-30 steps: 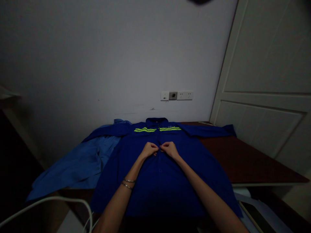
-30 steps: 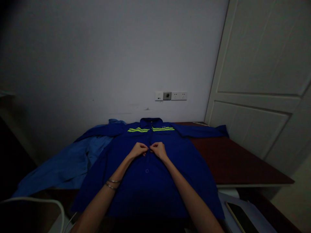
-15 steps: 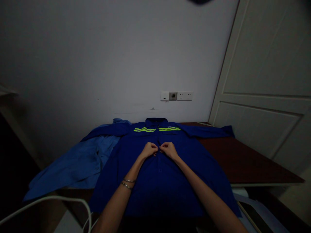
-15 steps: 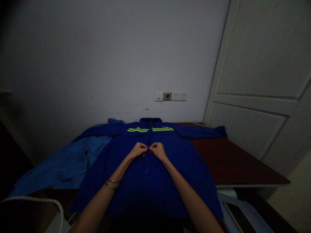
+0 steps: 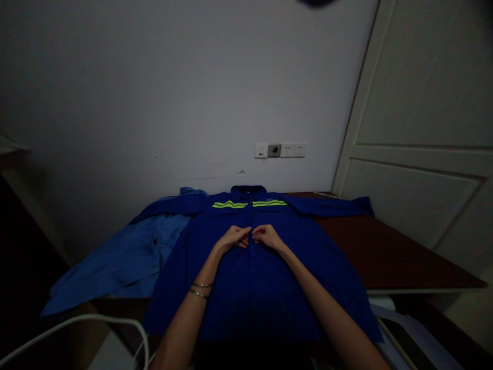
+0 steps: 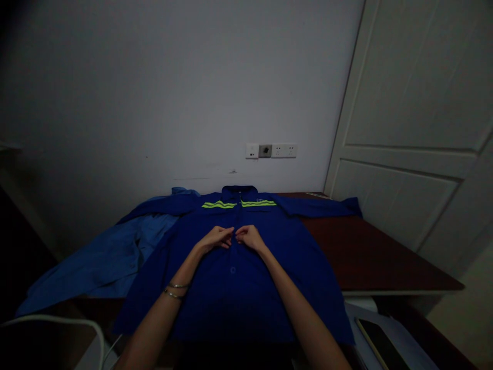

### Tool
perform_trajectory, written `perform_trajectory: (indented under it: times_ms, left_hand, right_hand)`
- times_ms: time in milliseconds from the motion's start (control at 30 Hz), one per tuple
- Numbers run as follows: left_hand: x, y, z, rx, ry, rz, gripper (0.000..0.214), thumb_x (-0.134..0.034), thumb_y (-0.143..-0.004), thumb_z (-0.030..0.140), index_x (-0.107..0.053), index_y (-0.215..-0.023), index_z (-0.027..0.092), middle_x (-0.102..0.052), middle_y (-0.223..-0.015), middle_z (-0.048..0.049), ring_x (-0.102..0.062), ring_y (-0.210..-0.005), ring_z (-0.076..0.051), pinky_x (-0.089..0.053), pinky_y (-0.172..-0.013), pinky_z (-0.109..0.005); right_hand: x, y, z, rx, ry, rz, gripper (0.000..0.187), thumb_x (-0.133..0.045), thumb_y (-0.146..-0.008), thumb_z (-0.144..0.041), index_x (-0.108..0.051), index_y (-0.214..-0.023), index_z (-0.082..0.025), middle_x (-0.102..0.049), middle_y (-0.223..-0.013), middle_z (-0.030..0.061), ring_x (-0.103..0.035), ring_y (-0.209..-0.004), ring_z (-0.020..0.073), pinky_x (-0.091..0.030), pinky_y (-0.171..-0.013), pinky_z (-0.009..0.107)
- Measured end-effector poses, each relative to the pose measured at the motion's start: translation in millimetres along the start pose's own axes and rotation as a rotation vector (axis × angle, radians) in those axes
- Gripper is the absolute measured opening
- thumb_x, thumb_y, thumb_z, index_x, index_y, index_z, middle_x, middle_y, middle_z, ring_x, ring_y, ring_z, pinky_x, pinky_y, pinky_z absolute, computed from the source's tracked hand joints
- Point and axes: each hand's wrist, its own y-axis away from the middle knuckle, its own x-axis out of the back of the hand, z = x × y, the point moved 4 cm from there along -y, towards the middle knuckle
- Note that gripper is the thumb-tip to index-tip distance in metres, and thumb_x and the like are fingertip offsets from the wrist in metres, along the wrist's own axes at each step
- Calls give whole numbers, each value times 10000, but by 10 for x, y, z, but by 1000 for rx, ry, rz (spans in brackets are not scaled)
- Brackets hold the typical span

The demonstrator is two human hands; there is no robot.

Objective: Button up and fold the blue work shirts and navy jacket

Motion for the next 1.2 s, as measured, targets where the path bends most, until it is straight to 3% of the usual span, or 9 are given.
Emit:
perform_trajectory:
  times_ms: [67, 200, 333, 533, 733, 1067, 1200]
  left_hand:
    - [-29, -14, -9, -18, -64, 16, 391, -658, -635, 458, -594, -736, 86, -563, -546, 2, -554, -503, -96, -475, -469, -204]
    - [-38, -78, -56, -32, -201, 101, 227, -697, -617, 272, -561, -676, 100, -499, -448, 50, -466, -378, -56, -384, -371, -150]
    - [-32, -94, -54, -17, -189, 126, 115, -641, -650, 162, -552, -608, 103, -488, -415, 49, -454, -360, -53, -377, -373, -149]
    - [-8, -59, -8, 27, -118, 261, 72, -656, -610, 125, -589, -618, 98, -488, -412, 51, -450, -360, -51, -371, -396, -158]
    - [-15, -51, 17, -42, -158, 199, 122, -601, -609, 96, -534, -508, 110, -440, -366, 67, -387, -328, -36, -311, -360, -149]
    - [-4, 11, 26, -12, -182, 100, 119, -626, -639, 157, -551, -566, 100, -505, -397, 41, -464, -352, -60, -364, -381, -160]
    - [5, 39, 48, 3, -196, 90, 177, -634, -654, 214, -554, -546, 98, -526, -425, 22, -486, -377, -66, -373, -385, -163]
  right_hand:
    - [14, -18, 7, 73, 109, 14, 133, -586, -572, -91, -639, -689, -122, -634, -577, -2, -573, -524, 108, -455, -528, 208]
    - [30, -42, 4, 152, 227, 49, 166, -569, -596, -99, -656, -734, -130, -658, -646, 15, -591, -606, 122, -447, -574, 207]
    - [26, -51, 2, 127, 205, 83, 159, -578, -611, -133, -656, -750, -131, -641, -616, 5, -565, -559, 113, -425, -532, 202]
    - [20, -78, 33, 53, 117, 121, 118, -573, -606, -128, -633, -707, -137, -610, -556, -10, -536, -498, 103, -404, -493, 197]
    - [-14, -59, 23, 44, 75, 118, 109, -554, -614, -127, -618, -702, -135, -600, -548, -6, -527, -494, 107, -407, -508, 210]
    - [-79, 214, -298, 556, 554, 121, 132, -484, -757, -96, -593, -786, -164, -586, -779, 39, -530, -755, 144, -410, -713, 266]
    - [-97, 271, -321, 680, 694, 108, 148, -452, -789, -70, -558, -813, -170, -561, -816, 52, -498, -824, 164, -407, -751, 294]
